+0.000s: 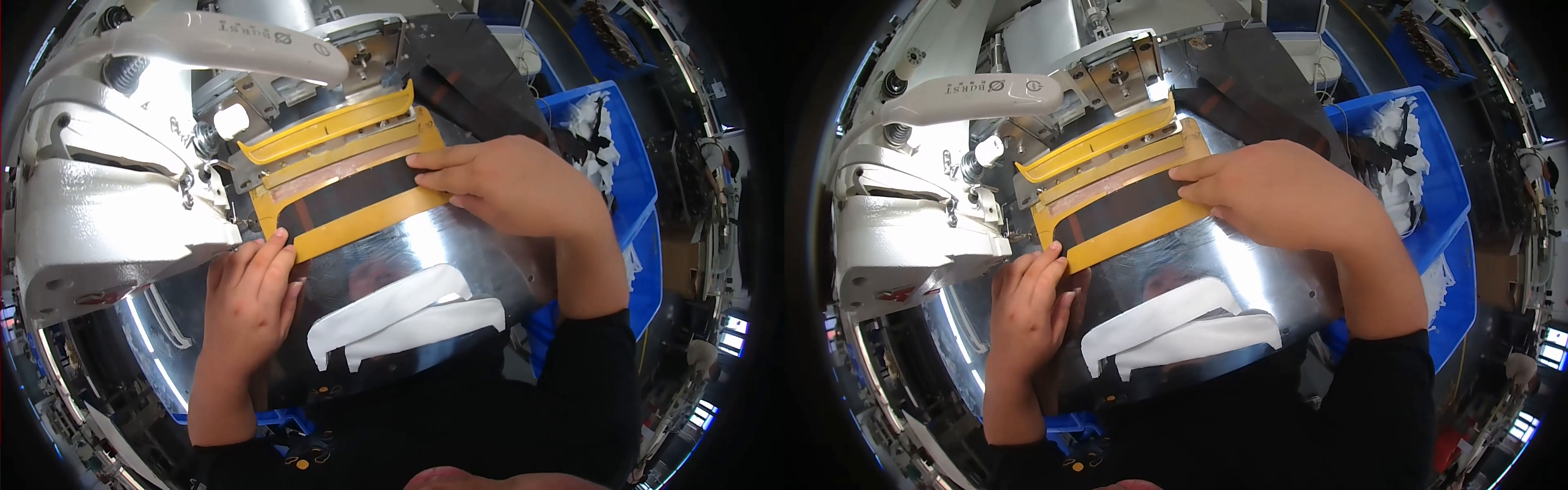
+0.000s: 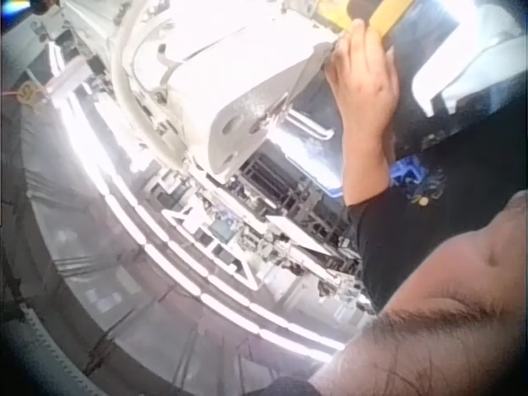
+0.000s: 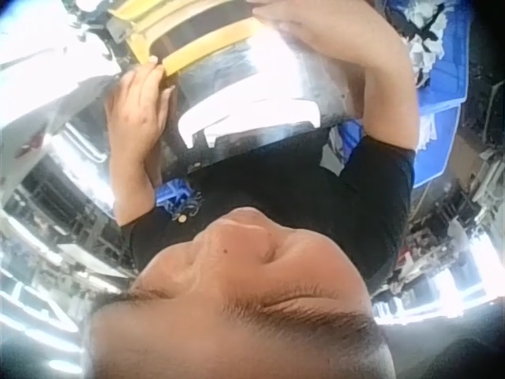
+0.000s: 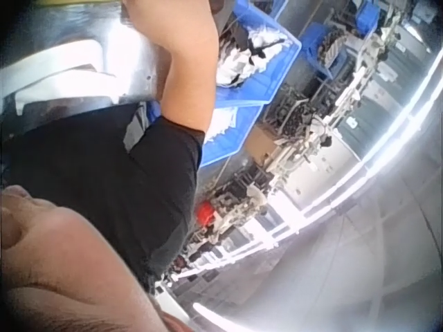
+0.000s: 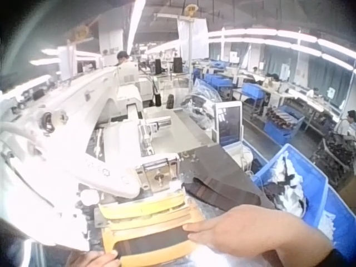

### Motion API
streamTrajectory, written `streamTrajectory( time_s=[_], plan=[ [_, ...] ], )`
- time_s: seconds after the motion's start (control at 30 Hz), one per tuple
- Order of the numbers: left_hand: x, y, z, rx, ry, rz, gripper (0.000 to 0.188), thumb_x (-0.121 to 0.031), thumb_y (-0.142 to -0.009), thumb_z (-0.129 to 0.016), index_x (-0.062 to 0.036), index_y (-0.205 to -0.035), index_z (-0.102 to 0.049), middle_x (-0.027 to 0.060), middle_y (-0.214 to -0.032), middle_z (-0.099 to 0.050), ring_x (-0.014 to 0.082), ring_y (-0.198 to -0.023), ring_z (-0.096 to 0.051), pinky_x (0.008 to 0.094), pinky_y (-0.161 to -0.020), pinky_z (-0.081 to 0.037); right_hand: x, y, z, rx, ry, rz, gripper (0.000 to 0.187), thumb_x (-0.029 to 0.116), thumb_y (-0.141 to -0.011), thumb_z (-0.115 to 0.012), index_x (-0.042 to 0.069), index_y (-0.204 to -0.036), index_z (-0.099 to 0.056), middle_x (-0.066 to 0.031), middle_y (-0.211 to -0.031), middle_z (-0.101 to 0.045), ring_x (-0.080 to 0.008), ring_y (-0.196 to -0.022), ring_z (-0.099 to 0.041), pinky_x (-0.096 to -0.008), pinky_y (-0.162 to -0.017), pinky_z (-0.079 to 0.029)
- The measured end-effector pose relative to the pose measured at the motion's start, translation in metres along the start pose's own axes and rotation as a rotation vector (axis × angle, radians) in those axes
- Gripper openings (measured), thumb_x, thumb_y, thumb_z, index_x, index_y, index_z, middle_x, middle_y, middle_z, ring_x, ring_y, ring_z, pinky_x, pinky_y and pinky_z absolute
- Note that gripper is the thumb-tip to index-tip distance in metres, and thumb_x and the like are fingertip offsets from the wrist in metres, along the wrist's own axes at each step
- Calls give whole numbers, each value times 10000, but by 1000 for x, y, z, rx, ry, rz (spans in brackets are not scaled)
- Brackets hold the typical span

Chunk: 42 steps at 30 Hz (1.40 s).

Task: Use an industrial machine to align and sew components for footwear.

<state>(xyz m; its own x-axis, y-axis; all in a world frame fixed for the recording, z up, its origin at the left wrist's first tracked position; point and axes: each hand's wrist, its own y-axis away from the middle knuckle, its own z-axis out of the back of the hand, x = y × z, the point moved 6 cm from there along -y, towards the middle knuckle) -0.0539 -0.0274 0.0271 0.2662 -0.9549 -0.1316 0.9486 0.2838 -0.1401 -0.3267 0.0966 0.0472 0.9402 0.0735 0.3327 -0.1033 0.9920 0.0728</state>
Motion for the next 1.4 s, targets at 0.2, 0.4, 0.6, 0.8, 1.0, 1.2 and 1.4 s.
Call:
streamTrajectory(
  time_s=[0.2, 0.4, 0.6, 0.8, 1.0, 1.2, 1.4],
  plan=[
    [-10, -1, 8, -18, -44, -75, 404, -201, -925, -807, -65, -1301, -756, 107, -1380, -749, 300, -1246, -667, 477, -1098, -491, -10, -3, 0, 105, -40, -125, 341, 163, -1010, -691, 127, -1330, -800, -2, -1468, -736, -256, -1238, -734, -408, -1019, -601],
    [-17, 3, 7, 5, -97, -90, 406, -246, -949, -796, -79, -1318, -761, 108, -1371, -752, 281, -1276, -665, 484, -1131, -472, -10, 6, -1, 106, 32, -88, 362, 144, -1002, -685, 121, -1347, -792, 4, -1505, -713, -256, -1236, -732, -408, -1018, -601],
    [-19, 4, 8, 27, -111, -77, 381, -271, -969, -787, -83, -1299, -765, 116, -1350, -755, 267, -1291, -666, 487, -1147, -463, -5, 14, -1, 125, 29, -141, 347, 150, -970, -726, 110, -1307, -800, -1, -1484, -725, -269, -1197, -747, -412, -984, -615],
    [-19, 1, 18, -75, -20, -149, 316, -229, -934, -820, -33, -1179, -786, 120, -1170, -787, 283, -1149, -715, 464, -1020, -539, -17, -10, 6, -83, -61, 27, 324, 180, -957, -774, 73, -1262, -792, -105, -1400, -759, -276, -892, -774, -383, -785, -610],
    [-21, 1, 18, -136, 72, -186, 288, -186, -896, -843, 9, -1100, -786, 102, -989, -761, 278, -986, -712, 440, -893, -566, -49, -22, -12, -383, -887, -341, 190, 92, -990, -748, 85, -1019, -560, -124, -1455, -709, -5, -643, -527, -226, -583, -463],
    [-15, 3, 13, -151, -19, -93, 306, -227, -911, -838, -15, -1126, -791, 67, -875, -653, 253, -885, -659, 420, -869, -534, -58, -17, -2, -424, -1049, -272, 201, -84, -910, -580, 92, -995, -536, -100, -1266, -756, -23, -800, -621, -219, -638, -492],
    [-7, 6, 9, -127, 13, -47, 345, -205, -885, -868, -20, -1164, -787, 99, -935, -718, 278, -913, -684, 417, -887, -540, -56, -17, -10, -394, -821, -116, 215, -82, -856, -533, 34, -969, -676, -46, -1088, -770, -33, -858, -641, -214, -658, -472]
  ],
)
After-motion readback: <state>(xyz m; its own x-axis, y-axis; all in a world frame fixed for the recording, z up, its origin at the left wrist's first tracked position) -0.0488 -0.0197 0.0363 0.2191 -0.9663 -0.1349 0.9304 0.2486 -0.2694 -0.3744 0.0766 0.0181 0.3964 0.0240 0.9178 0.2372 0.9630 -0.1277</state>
